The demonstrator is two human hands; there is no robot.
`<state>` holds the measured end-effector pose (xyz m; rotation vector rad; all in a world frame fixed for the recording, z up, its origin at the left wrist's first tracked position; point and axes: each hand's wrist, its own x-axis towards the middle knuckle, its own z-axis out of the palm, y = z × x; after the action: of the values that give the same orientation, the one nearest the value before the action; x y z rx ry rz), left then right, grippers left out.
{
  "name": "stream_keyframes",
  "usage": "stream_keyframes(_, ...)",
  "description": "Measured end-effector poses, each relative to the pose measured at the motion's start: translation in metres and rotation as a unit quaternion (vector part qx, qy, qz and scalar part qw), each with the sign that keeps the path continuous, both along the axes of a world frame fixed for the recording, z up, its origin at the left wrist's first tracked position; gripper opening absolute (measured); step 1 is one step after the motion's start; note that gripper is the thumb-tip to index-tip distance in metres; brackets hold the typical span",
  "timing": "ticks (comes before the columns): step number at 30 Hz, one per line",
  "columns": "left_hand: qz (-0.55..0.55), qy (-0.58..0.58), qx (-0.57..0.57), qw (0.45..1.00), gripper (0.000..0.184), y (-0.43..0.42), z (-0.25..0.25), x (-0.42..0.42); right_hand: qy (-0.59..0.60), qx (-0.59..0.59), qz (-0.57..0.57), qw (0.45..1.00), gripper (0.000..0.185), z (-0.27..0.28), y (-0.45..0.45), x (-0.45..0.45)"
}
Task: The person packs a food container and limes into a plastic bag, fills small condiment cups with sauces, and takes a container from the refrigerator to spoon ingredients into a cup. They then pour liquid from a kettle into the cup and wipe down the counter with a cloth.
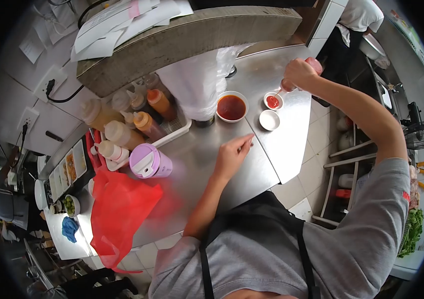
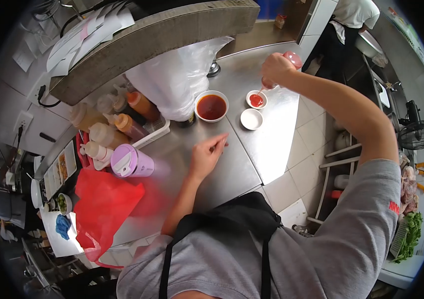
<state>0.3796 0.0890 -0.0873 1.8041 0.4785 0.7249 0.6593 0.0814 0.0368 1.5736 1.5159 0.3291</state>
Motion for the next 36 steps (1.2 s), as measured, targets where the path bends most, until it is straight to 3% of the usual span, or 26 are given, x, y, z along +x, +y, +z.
stream_keyframes(5,0.033,0.036,-0.073,0.996,0.019,-0.029,-0.028,-0.053,-0.038,0.013,0.068,0.997,0.006,0.003,-0.008,0.012)
stream_keyframes(11,0.033,0.032,-0.085,0.995,0.018,-0.042,-0.030,-0.084,-0.096,0.079,0.091,0.988,0.029,-0.042,-0.010,0.017)
stream_keyframes(14,0.031,0.039,-0.067,0.997,0.018,-0.037,-0.027,-0.094,-0.081,0.033,0.072,0.994,0.037,-0.037,-0.007,0.014)
stream_keyframes(20,0.054,0.052,-0.061,0.995,0.018,-0.034,-0.026,-0.115,-0.027,0.036,0.054,0.998,0.034,-0.013,-0.002,0.013)
stream_keyframes(25,0.060,0.048,-0.055,0.995,0.018,-0.035,-0.035,-0.126,-0.024,0.087,0.120,0.989,0.014,-0.003,-0.003,0.032)
stream_keyframes(36,0.061,0.057,-0.053,0.995,0.019,-0.031,-0.038,-0.133,-0.023,0.076,0.091,0.993,0.013,-0.014,-0.014,0.032)
